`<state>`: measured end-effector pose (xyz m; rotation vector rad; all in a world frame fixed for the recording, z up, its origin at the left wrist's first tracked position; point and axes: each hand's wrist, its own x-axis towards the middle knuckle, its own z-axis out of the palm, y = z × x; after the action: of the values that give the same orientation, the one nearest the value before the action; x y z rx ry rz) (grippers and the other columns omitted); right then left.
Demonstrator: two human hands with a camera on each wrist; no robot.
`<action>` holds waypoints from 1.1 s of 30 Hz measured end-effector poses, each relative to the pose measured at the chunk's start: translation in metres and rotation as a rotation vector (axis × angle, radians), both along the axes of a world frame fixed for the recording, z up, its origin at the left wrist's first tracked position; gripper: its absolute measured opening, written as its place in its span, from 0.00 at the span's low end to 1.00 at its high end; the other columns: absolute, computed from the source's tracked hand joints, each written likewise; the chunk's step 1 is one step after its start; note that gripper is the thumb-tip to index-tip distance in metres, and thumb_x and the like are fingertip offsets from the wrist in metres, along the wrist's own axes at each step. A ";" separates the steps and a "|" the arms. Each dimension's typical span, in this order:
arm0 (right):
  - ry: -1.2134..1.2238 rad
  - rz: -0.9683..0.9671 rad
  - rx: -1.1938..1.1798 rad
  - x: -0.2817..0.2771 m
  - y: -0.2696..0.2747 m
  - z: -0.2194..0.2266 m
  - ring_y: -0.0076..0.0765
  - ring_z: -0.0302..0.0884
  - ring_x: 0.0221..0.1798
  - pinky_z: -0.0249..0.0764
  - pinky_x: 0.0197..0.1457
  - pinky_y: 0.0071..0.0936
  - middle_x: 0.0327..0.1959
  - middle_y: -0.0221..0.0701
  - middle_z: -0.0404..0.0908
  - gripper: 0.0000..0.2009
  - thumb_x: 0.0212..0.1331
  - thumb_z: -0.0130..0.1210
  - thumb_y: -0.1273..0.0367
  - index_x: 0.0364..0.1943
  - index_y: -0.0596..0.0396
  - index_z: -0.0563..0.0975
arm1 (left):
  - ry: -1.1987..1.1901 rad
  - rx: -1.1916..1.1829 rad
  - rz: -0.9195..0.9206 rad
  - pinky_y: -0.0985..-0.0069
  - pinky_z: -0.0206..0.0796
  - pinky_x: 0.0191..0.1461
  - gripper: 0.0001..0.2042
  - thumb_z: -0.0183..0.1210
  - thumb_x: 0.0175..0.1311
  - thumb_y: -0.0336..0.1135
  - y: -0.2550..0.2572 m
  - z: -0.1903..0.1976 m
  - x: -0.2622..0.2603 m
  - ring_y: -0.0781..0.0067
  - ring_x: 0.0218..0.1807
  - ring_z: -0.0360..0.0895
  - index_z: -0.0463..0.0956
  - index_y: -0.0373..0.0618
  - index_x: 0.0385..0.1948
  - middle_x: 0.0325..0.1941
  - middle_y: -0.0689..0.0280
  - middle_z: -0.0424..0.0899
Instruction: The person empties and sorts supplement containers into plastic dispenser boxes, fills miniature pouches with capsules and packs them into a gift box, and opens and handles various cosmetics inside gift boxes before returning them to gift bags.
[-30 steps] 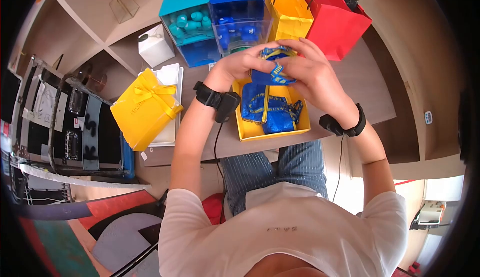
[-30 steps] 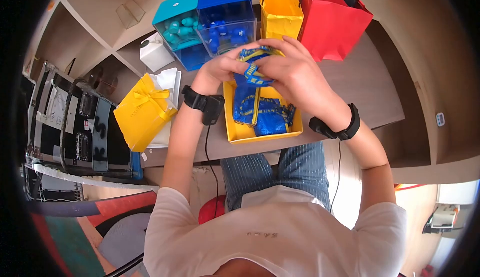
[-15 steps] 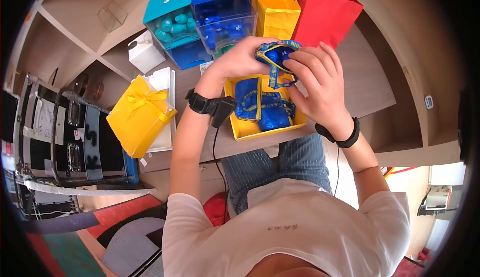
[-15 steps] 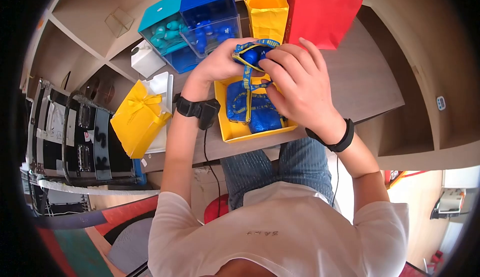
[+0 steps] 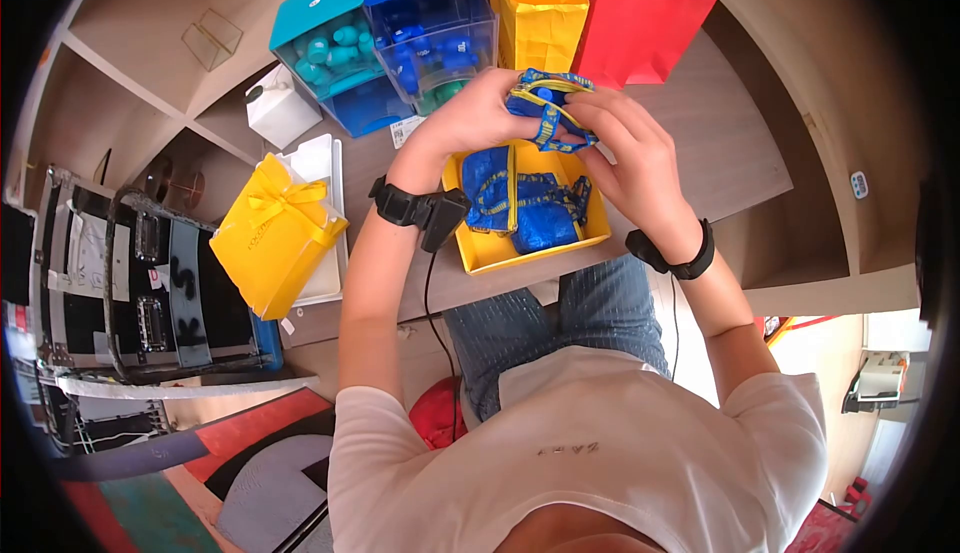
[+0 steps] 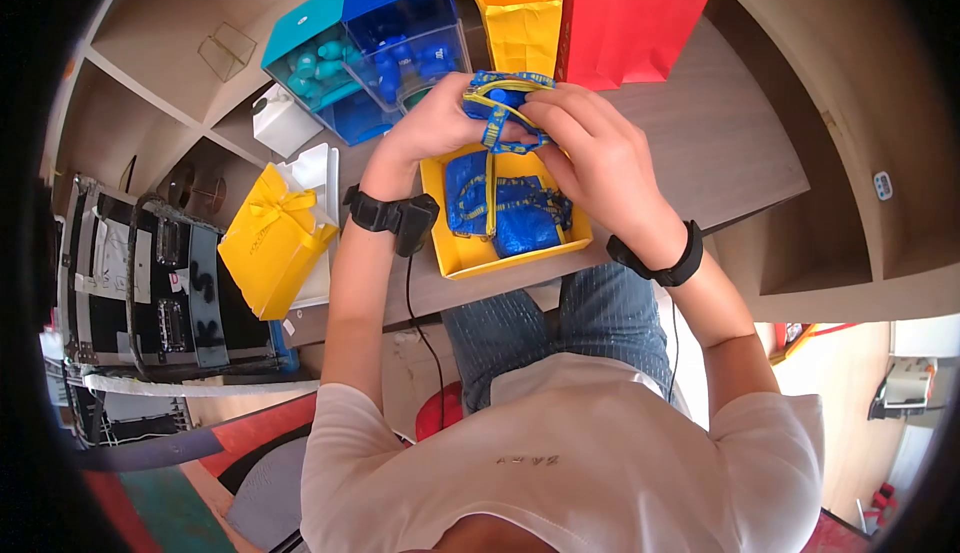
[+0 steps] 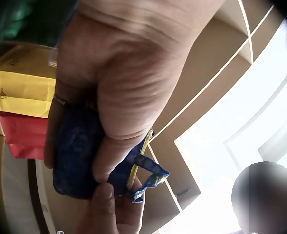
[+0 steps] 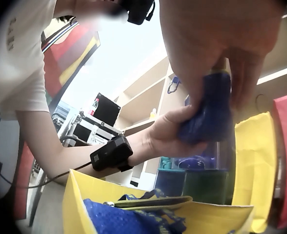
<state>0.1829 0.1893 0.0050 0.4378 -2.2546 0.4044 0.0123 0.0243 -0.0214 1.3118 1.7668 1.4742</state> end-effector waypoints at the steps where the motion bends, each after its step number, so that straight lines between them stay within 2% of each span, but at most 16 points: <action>1: -0.002 0.001 0.000 0.000 0.002 -0.002 0.48 0.83 0.54 0.82 0.55 0.37 0.49 0.36 0.85 0.18 0.48 0.64 0.79 0.47 0.54 0.81 | 0.043 -0.023 0.000 0.74 0.76 0.57 0.25 0.74 0.54 0.35 0.001 -0.004 -0.002 0.72 0.48 0.86 0.80 0.38 0.55 0.48 0.61 0.89; 5: -0.036 -0.047 -0.009 0.002 0.006 -0.011 0.46 0.84 0.47 0.82 0.48 0.37 0.43 0.35 0.85 0.15 0.49 0.64 0.78 0.44 0.54 0.81 | 0.037 -0.068 0.011 0.76 0.76 0.57 0.26 0.74 0.56 0.31 0.005 -0.003 0.002 0.75 0.50 0.85 0.78 0.40 0.57 0.50 0.62 0.89; 7: -0.065 -0.054 -0.025 0.000 0.007 -0.017 0.46 0.83 0.44 0.82 0.46 0.38 0.39 0.35 0.84 0.13 0.50 0.64 0.78 0.42 0.54 0.81 | 0.482 -0.164 0.110 0.72 0.76 0.54 0.23 0.74 0.55 0.32 0.003 0.004 0.007 0.63 0.48 0.86 0.77 0.39 0.53 0.45 0.56 0.88; 8: -0.089 -0.089 -0.013 -0.002 0.007 -0.023 0.46 0.82 0.42 0.81 0.45 0.39 0.37 0.35 0.83 0.11 0.50 0.64 0.77 0.40 0.54 0.80 | 0.477 -0.250 0.132 0.68 0.76 0.51 0.21 0.73 0.54 0.32 0.000 0.009 0.009 0.54 0.47 0.85 0.76 0.38 0.48 0.41 0.52 0.86; 9: -0.115 -0.123 -0.003 -0.003 0.007 -0.028 0.47 0.82 0.40 0.80 0.43 0.40 0.34 0.35 0.82 0.09 0.51 0.64 0.77 0.37 0.55 0.79 | 0.476 -0.250 0.132 0.68 0.76 0.51 0.21 0.73 0.54 0.32 -0.003 0.006 0.006 0.54 0.47 0.85 0.76 0.38 0.48 0.41 0.52 0.86; 11: -0.110 -0.155 -0.003 -0.006 0.008 -0.036 0.47 0.81 0.40 0.80 0.42 0.41 0.33 0.35 0.81 0.08 0.52 0.64 0.76 0.36 0.55 0.78 | 0.667 -0.445 0.125 0.65 0.76 0.48 0.18 0.72 0.54 0.32 -0.012 -0.001 -0.001 0.53 0.44 0.85 0.78 0.39 0.45 0.39 0.55 0.86; 12: -0.105 -0.189 -0.003 -0.008 0.008 -0.039 0.47 0.81 0.40 0.79 0.42 0.42 0.33 0.36 0.81 0.07 0.53 0.63 0.75 0.35 0.54 0.78 | 0.667 -0.448 0.130 0.65 0.76 0.48 0.18 0.72 0.54 0.32 -0.013 0.002 0.000 0.53 0.44 0.85 0.78 0.39 0.45 0.39 0.55 0.86; 14: -0.110 -0.227 -0.021 -0.010 0.005 -0.044 0.47 0.81 0.40 0.79 0.41 0.43 0.32 0.36 0.81 0.07 0.53 0.63 0.73 0.34 0.54 0.78 | 0.642 -0.547 -0.083 0.64 0.76 0.47 0.15 0.71 0.53 0.28 -0.014 0.006 0.002 0.53 0.42 0.84 0.80 0.39 0.42 0.40 0.56 0.85; 18: -0.153 -0.353 -0.053 -0.012 -0.004 -0.049 0.47 0.81 0.39 0.78 0.39 0.45 0.32 0.36 0.81 0.07 0.54 0.63 0.69 0.32 0.54 0.77 | 0.654 -0.520 -0.130 0.63 0.75 0.49 0.14 0.68 0.52 0.23 -0.013 0.001 0.010 0.54 0.44 0.83 0.82 0.40 0.42 0.43 0.58 0.84; 22: -0.162 -0.391 -0.041 -0.016 -0.008 -0.055 0.46 0.81 0.39 0.79 0.38 0.43 0.31 0.34 0.81 0.07 0.55 0.63 0.68 0.31 0.53 0.76 | 0.726 -0.495 -0.177 0.67 0.75 0.53 0.14 0.67 0.50 0.20 -0.018 -0.010 0.008 0.56 0.49 0.81 0.85 0.43 0.40 0.47 0.60 0.83; 24: -0.167 -0.381 0.090 -0.018 -0.007 -0.065 0.44 0.81 0.41 0.80 0.38 0.40 0.32 0.33 0.80 0.07 0.55 0.64 0.68 0.33 0.52 0.77 | 0.722 -0.475 -0.188 0.67 0.75 0.54 0.13 0.67 0.49 0.20 -0.021 -0.013 0.007 0.56 0.50 0.81 0.85 0.44 0.38 0.47 0.61 0.82; 27: -0.260 -0.344 0.134 -0.012 -0.013 -0.073 0.43 0.81 0.42 0.81 0.38 0.38 0.34 0.32 0.80 0.09 0.54 0.66 0.67 0.35 0.51 0.77 | 0.766 -0.446 -0.188 0.67 0.75 0.54 0.10 0.68 0.50 0.21 -0.020 -0.005 0.006 0.57 0.49 0.81 0.86 0.43 0.35 0.47 0.62 0.82; 29: -0.286 -0.346 0.147 -0.007 -0.010 -0.073 0.42 0.81 0.43 0.81 0.39 0.38 0.36 0.32 0.80 0.12 0.53 0.67 0.67 0.38 0.51 0.77 | 0.671 -0.520 -0.203 0.67 0.74 0.55 0.09 0.68 0.50 0.22 -0.020 0.004 0.005 0.57 0.49 0.81 0.85 0.42 0.34 0.47 0.62 0.82; 31: -0.275 -0.321 0.110 -0.002 -0.007 -0.069 0.44 0.82 0.47 0.82 0.42 0.36 0.46 0.34 0.81 0.16 0.53 0.67 0.65 0.45 0.51 0.78 | 0.684 -0.475 -0.180 0.67 0.74 0.54 0.08 0.67 0.52 0.22 -0.025 0.009 0.003 0.58 0.49 0.81 0.85 0.41 0.34 0.46 0.62 0.82; 32: -0.276 -0.319 0.111 0.002 -0.007 -0.066 0.44 0.82 0.47 0.82 0.42 0.36 0.46 0.34 0.81 0.16 0.53 0.67 0.65 0.45 0.51 0.78 | 0.697 -0.433 -0.157 0.67 0.74 0.53 0.07 0.67 0.53 0.23 -0.028 0.011 0.002 0.58 0.48 0.81 0.84 0.39 0.34 0.46 0.62 0.82; 33: -0.278 -0.318 0.100 0.006 -0.008 -0.062 0.44 0.82 0.50 0.82 0.45 0.36 0.52 0.37 0.79 0.20 0.53 0.67 0.66 0.50 0.52 0.77 | 0.695 -0.432 -0.155 0.67 0.74 0.53 0.07 0.67 0.53 0.23 -0.031 0.012 0.000 0.58 0.48 0.81 0.84 0.39 0.34 0.46 0.62 0.82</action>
<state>0.1892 0.1815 -0.0569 0.0698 -2.5686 0.1974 0.0119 -0.0070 -0.0095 1.7822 2.1620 0.5107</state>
